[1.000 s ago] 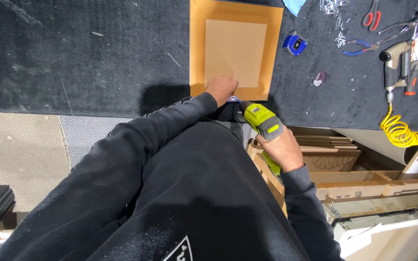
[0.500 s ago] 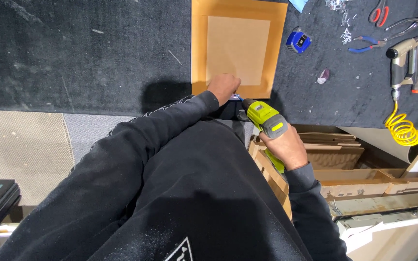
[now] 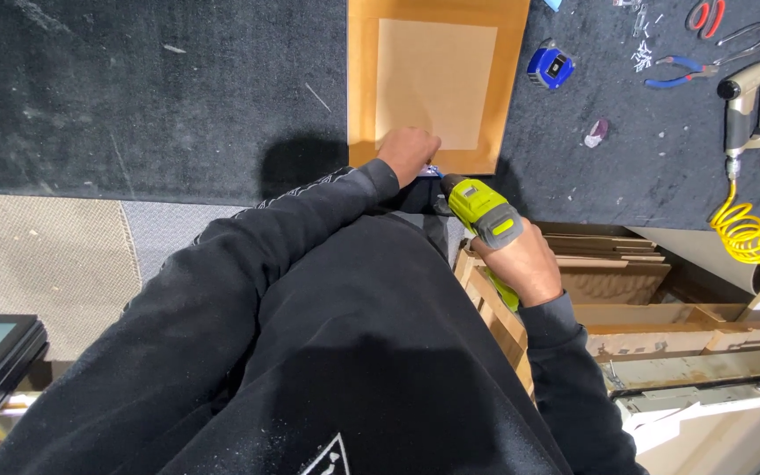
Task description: Assembling picture frames by attaching backing and hardware using a power drill.
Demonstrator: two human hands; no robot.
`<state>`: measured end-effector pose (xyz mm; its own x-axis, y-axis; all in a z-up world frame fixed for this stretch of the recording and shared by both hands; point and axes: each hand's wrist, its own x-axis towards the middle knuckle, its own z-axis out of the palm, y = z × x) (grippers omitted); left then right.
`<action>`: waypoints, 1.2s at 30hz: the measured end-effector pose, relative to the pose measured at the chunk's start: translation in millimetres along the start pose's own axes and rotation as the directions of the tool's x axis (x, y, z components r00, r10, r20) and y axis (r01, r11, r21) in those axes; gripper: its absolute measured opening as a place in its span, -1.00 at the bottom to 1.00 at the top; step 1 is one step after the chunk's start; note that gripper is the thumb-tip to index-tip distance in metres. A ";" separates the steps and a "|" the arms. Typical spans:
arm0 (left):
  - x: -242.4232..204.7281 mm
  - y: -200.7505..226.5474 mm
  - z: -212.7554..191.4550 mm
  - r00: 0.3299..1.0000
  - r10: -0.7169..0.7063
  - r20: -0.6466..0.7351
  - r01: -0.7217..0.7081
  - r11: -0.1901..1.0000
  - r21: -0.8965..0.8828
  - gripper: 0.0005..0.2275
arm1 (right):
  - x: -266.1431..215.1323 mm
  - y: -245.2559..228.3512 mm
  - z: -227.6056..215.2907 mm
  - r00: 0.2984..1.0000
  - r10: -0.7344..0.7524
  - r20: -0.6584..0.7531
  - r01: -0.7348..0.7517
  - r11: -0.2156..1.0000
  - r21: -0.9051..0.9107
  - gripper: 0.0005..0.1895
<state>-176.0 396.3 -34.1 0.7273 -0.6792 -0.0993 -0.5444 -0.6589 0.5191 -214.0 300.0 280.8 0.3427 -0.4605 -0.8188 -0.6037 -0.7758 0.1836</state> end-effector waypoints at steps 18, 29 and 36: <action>5.5 -3.0 -4.0 0.997 -0.035 0.067 0.039 0.998 -0.057 -0.87 | 24.5 36.3 5.8 0.857 -0.508 -0.091 0.500 0.861 -0.098 -0.66; -10.4 -73.0 90.7 0.932 -0.174 0.317 0.362 0.448 -0.818 -0.72 | -2.8 76.8 21.6 0.808 -0.456 -0.374 0.573 0.757 0.314 -0.73; -79.5 -46.8 -36.2 0.951 -0.170 0.259 0.268 0.032 -0.963 -0.63 | 8.4 113.8 51.6 0.693 -0.570 -0.441 0.715 0.622 0.320 -0.83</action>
